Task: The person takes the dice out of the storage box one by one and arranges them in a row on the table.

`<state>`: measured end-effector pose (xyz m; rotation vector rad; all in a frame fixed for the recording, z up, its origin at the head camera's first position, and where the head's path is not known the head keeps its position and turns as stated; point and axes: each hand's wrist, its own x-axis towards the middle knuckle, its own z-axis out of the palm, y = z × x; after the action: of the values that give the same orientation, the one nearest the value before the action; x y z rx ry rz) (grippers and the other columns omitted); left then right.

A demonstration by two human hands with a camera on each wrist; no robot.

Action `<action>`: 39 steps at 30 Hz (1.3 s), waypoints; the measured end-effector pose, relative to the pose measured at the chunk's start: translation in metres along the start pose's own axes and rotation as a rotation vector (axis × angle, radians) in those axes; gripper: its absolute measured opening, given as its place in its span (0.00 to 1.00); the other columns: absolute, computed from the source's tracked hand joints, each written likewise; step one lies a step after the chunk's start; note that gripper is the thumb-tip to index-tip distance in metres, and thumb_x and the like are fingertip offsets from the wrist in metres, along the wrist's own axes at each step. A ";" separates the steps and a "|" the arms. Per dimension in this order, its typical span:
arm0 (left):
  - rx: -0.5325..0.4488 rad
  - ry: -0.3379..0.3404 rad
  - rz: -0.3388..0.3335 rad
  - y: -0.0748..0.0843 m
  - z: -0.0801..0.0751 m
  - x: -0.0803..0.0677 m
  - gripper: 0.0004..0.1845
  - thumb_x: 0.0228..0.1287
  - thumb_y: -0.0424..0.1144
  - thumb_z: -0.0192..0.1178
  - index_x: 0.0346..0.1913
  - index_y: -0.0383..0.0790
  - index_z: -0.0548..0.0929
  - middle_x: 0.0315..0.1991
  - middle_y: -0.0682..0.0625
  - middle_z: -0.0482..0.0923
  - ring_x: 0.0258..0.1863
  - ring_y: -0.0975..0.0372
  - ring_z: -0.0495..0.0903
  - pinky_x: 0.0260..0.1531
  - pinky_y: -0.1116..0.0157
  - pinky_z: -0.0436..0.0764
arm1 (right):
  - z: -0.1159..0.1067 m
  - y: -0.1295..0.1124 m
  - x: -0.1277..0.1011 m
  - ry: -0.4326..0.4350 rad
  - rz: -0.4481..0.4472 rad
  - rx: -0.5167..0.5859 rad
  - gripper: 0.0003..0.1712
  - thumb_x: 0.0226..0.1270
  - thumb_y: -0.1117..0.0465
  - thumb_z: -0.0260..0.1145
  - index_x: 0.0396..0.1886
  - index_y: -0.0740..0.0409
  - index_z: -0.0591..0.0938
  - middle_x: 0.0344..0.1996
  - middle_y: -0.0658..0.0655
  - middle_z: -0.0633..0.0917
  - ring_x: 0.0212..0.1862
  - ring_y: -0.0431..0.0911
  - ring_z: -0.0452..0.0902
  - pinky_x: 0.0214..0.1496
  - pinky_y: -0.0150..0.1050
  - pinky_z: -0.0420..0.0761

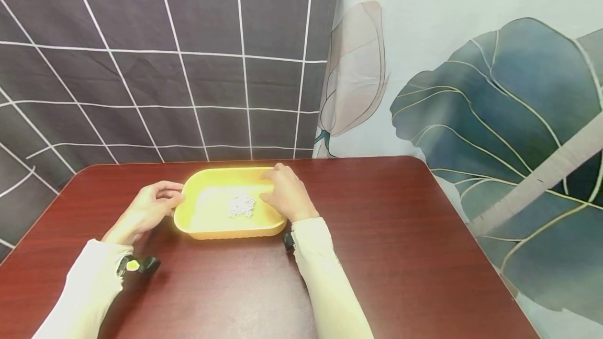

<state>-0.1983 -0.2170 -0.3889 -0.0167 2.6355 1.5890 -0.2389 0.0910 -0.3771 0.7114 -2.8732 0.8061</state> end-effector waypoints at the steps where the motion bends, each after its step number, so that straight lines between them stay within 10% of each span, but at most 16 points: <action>1: -0.002 0.000 -0.004 0.000 0.000 0.000 0.20 0.73 0.32 0.58 0.62 0.23 0.73 0.49 0.29 0.80 0.33 0.64 0.82 0.31 0.70 0.85 | 0.001 -0.002 0.001 -0.003 0.008 -0.009 0.22 0.60 0.59 0.77 0.54 0.59 0.87 0.48 0.60 0.82 0.49 0.51 0.77 0.53 0.46 0.80; 39: -0.022 -0.013 -0.036 0.000 -0.001 0.000 0.21 0.73 0.32 0.57 0.63 0.22 0.72 0.50 0.30 0.80 0.33 0.63 0.83 0.33 0.70 0.86 | 0.041 -0.022 0.008 -0.073 0.132 -0.111 0.13 0.57 0.67 0.74 0.44 0.59 0.90 0.46 0.59 0.85 0.49 0.57 0.83 0.56 0.50 0.82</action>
<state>-0.1986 -0.2181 -0.3880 -0.0544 2.5932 1.6018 -0.2338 0.0498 -0.4001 0.5558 -3.0291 0.6408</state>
